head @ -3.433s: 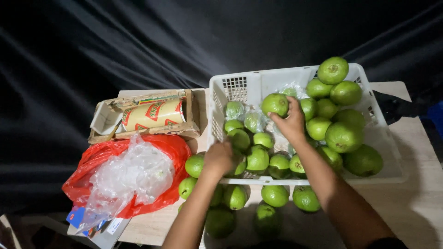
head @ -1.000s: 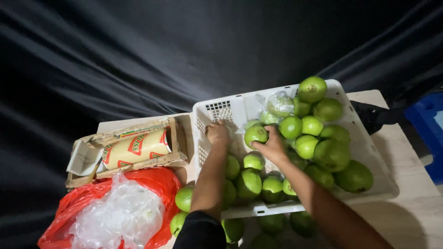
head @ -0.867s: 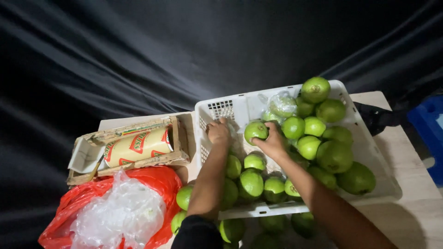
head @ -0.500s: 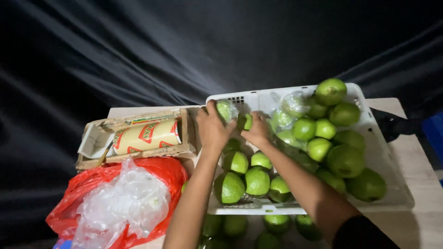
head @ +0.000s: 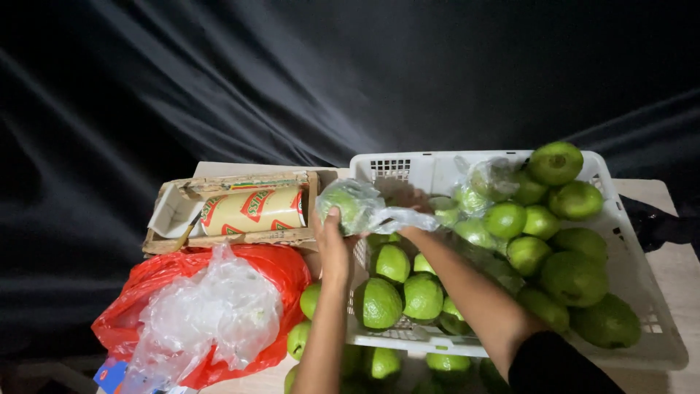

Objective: Picking guavas from a crate and placing them into individual plastic bags for packaging.

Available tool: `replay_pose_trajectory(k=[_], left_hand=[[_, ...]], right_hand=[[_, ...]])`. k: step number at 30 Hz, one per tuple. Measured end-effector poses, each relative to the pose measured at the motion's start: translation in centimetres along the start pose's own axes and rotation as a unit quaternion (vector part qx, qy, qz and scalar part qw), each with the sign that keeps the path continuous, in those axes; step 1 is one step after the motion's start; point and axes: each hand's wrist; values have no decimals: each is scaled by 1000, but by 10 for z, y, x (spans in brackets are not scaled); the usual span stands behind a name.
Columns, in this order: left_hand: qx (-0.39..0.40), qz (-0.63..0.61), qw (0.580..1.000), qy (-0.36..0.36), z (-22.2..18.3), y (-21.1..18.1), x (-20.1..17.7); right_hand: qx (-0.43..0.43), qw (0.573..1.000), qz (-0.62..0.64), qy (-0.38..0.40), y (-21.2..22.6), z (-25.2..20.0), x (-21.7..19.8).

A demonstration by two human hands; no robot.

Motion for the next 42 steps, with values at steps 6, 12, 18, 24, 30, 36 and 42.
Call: replay_pose_trajectory(k=[6,12,18,24,30,36,42], left_hand=[[-165,-129,977,32,11,17,17],[-247,-100,958,102,14,42,51],[-292,-47,944,143,1,88,78],[-21,242,960,138,11,150,63],[210,263,915,223,5,134,51],[244,293,889,251,22,157,42],[151,142,948,241,15,137,48]], right_hand=[[24,999,29,36,-21,-23,-21],[50,995,62,63,-69,-43,-74],[-117,902,415,24,-92,-115,-91],[-132,895,420,-75,-80,-137,-83],[-59,942,312,-110,-84,-124,-72],[-11,960,279,-19,-56,-156,-89],[-82,950,300,-26,-54,-166,-93]])
Point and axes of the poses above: each hand's wrist, its own z-axis towards the middle knuckle, its own x-axis out of the palm, y = z × x, and after that the axes turned 5 degrees about y, right-handed
